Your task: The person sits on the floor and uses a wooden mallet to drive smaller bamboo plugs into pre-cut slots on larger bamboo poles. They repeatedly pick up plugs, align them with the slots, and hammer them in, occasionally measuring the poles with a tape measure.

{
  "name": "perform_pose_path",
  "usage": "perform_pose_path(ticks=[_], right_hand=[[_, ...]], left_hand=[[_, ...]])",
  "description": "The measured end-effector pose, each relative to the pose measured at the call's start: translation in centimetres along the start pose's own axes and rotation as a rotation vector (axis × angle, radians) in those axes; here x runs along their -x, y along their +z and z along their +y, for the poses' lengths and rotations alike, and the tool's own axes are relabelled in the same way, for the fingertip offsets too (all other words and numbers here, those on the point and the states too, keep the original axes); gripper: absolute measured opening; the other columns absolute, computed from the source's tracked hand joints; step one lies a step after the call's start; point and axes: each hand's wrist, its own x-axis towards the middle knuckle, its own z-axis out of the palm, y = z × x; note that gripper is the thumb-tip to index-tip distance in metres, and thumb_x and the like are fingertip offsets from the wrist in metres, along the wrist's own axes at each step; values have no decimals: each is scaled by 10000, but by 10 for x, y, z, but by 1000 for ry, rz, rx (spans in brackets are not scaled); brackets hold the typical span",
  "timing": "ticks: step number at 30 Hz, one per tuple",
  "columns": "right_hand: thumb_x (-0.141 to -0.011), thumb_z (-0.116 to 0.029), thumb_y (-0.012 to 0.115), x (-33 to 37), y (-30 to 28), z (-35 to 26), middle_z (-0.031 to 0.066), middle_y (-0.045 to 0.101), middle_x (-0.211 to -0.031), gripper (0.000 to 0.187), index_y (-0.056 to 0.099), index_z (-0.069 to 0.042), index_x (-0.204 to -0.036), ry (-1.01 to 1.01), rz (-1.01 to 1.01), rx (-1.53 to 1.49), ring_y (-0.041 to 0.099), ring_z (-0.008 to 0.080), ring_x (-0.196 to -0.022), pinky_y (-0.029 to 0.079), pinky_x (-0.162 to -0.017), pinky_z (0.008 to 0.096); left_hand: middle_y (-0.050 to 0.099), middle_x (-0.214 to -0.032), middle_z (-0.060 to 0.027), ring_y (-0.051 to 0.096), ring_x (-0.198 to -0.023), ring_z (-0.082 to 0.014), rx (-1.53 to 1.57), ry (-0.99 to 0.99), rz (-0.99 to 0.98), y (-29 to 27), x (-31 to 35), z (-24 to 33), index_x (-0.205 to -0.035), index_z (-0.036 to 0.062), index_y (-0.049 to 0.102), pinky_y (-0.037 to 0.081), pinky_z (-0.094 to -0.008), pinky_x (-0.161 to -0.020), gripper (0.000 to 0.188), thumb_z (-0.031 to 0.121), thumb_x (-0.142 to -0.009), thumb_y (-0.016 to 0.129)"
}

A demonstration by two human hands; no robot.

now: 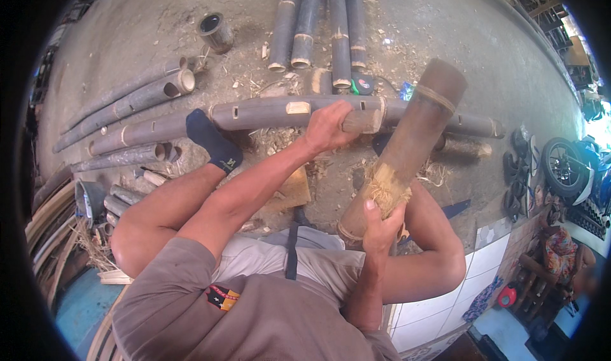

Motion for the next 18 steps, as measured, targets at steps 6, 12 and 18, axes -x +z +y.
perform_pose_path(ticks=[6,12,18], right_hand=[[-915,-277,766,-4,6,-20,127,627,-1305,722,453,48,-1480,-42,49,56,609,227,-1175,464,-1069,380],[-889,-287,821,-18,-2,-13,169,661,-1255,750,477,56,-1461,-114,213,132,658,256,-1117,513,-1017,400],[-905,-214,817,-28,38,-16,180,698,-1253,712,495,58,-1480,-20,104,442,673,225,-1111,514,-1016,359]], left_hand=[[652,-988,-138,681,-920,-391,13,-28,18,4,-1,-2,-1033,74,631,562,-480,-760,403,237,-748,866],[674,-989,-143,687,-919,-391,34,-39,69,5,-5,-4,-1042,82,662,567,-467,-759,384,238,-758,868],[687,-989,-126,708,-914,-385,-9,-37,74,18,-4,-10,-1048,118,646,586,-483,-752,407,333,-775,859]])
